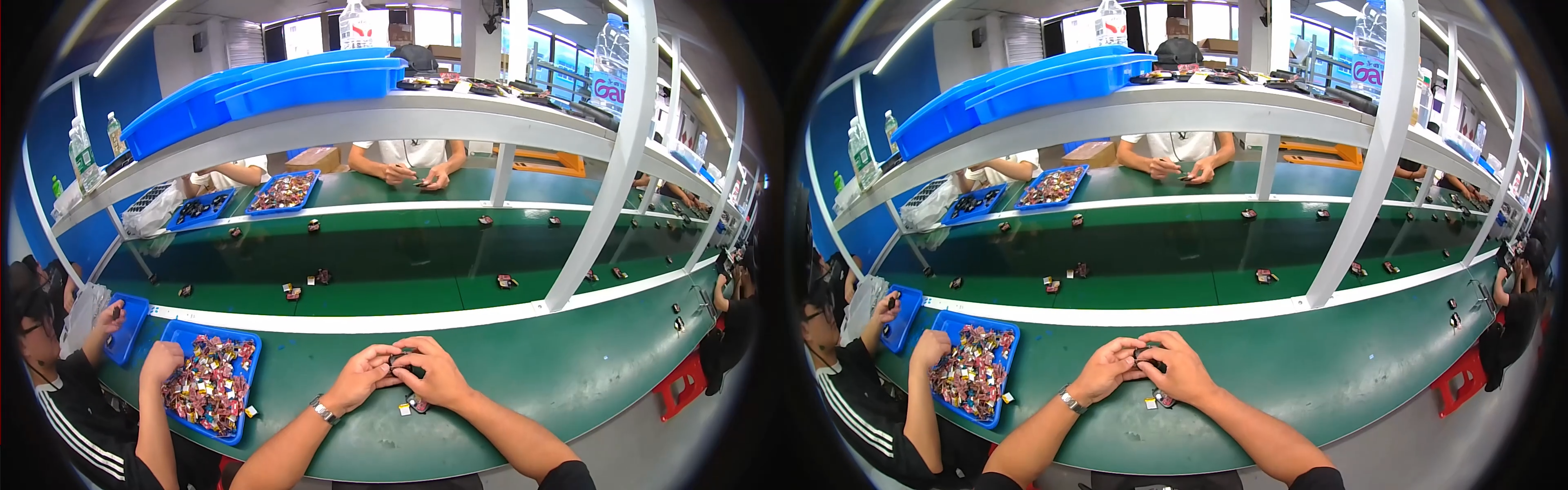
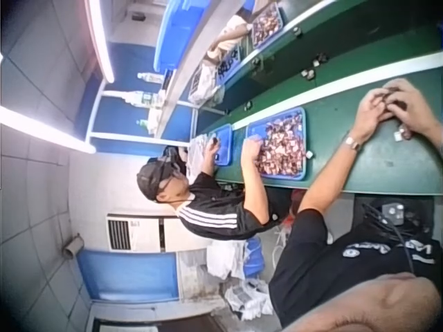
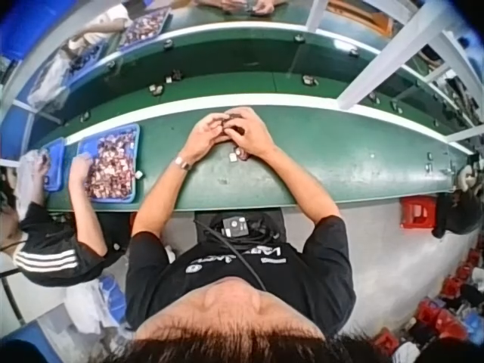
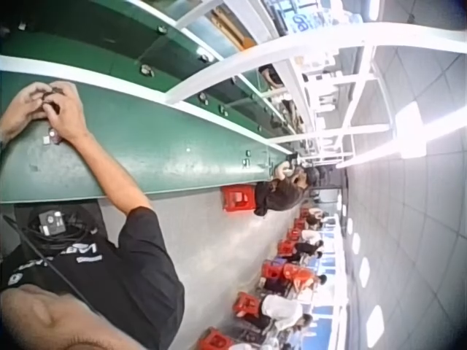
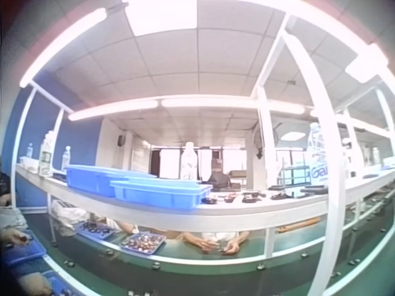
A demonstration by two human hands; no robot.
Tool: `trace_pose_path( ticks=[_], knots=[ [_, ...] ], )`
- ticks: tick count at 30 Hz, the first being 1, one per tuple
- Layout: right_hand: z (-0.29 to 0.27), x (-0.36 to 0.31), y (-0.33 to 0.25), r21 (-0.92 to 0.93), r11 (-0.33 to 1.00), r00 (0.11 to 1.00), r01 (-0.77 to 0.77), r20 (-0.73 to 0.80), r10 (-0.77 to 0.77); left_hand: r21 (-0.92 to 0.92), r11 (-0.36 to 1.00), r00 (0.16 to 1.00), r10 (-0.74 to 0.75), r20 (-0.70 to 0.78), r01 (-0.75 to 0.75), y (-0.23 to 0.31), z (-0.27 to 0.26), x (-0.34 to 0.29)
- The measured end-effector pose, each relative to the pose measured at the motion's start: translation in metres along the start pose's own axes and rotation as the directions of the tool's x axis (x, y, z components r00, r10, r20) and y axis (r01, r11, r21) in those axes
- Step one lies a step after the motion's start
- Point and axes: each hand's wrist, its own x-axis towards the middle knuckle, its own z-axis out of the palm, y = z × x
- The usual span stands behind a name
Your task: Picking small components from a tray and placing them onto a moving conveyor belt for assembly.
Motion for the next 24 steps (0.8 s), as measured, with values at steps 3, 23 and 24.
trace_pose_path(
  ticks=[3,23,24],
  knots=[
    [0.000,0.000,0.000,0.010,1.000,1.000,-0.012,0.001,0.012,-0.017,1.000,1.000,0.006,0.011,-0.006,-0.001,-0.002,0.000],
    [0.002,0.000,-0.004,0.053,0.999,0.999,-0.003,-0.037,0.005,-0.078,0.997,1.000,0.016,0.008,-0.016,0.000,-0.005,-0.002],
    [0.002,-0.001,-0.004,0.056,0.998,0.999,0.007,-0.034,-0.005,-0.104,0.994,1.000,0.025,0.017,-0.023,-0.001,-0.006,-0.001]
  ],
)
